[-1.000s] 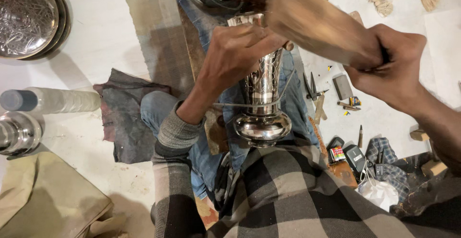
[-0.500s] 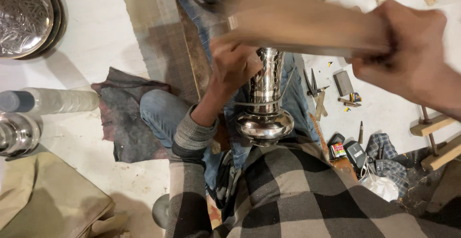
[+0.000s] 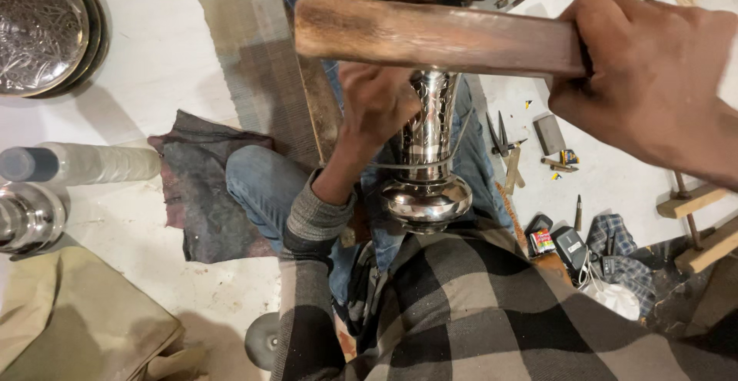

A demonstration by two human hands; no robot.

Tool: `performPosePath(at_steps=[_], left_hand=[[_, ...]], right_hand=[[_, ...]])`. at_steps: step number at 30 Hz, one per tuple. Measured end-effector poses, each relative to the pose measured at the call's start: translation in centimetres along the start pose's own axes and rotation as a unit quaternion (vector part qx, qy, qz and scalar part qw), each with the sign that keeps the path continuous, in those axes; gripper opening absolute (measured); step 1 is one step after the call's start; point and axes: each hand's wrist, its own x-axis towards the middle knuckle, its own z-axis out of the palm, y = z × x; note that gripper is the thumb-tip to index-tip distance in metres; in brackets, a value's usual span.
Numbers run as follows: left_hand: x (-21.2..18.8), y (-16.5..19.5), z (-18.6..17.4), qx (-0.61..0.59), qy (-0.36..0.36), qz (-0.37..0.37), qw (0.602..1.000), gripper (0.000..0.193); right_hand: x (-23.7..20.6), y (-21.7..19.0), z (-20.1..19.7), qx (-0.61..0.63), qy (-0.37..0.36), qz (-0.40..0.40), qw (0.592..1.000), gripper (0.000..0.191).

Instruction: The person sits on the floor holding a brass vase between their legs and decorates its surface by hand. They hold a small punch against the metal and strike it with a wooden mallet, working around the vase's flared base and body to pattern the surface.

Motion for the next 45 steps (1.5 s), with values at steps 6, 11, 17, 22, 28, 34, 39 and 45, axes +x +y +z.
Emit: performPosePath(at_steps=[6, 11, 17, 22, 28, 34, 39, 45], left_hand=[[0.1, -0.2, -1.4, 0.058, -0.066, 0.065, 0.994, 0.024], [2.1, -0.5, -2.7, 0.065, -0.127, 0.137, 0.980, 0.019], [2.0, -1.2, -2.7, -0.051, -0.119, 0.050, 0.990, 0.012], [0.4, -0.5, -2.2, -0.035, -0.033, 0.019, 0.999, 0.010], [-0.9, 0.0, -1.4, -0.031, 0.019, -0.040, 0.999, 0.012], [-1.6, -0.5, -1.1, 0.003, 0.061, -0.034, 0.998, 0.016], [-2.9, -1.5, 0.0, -0.012, 0.073, -0.014, 0.997, 0.017], [-4.1, -3.1, 0.9, 0.039, 0.009, -0.028, 0.999, 0.011]], right_hand=[[-2.3, 1.4, 2.0, 0.102, 0.018, 0.052, 0.993, 0.032], [-4.0, 3.3, 3.6, 0.261, 0.017, 0.086, 0.961, 0.023], [-2.6, 2.9, 2.1, 0.027, 0.005, -0.009, 1.000, 0.036], [-0.5, 0.9, -1.5, 0.043, -0.086, 0.033, 0.995, 0.041], [1.8, -0.5, -2.5, -0.022, -0.129, 0.045, 0.990, 0.040], [3.6, -1.0, -3.3, -0.068, -0.184, 0.044, 0.980, 0.045], [3.8, -1.1, -2.9, -0.077, -0.199, 0.055, 0.975, 0.050], [3.0, -1.7, -2.6, -0.077, -0.190, 0.067, 0.976, 0.048]])
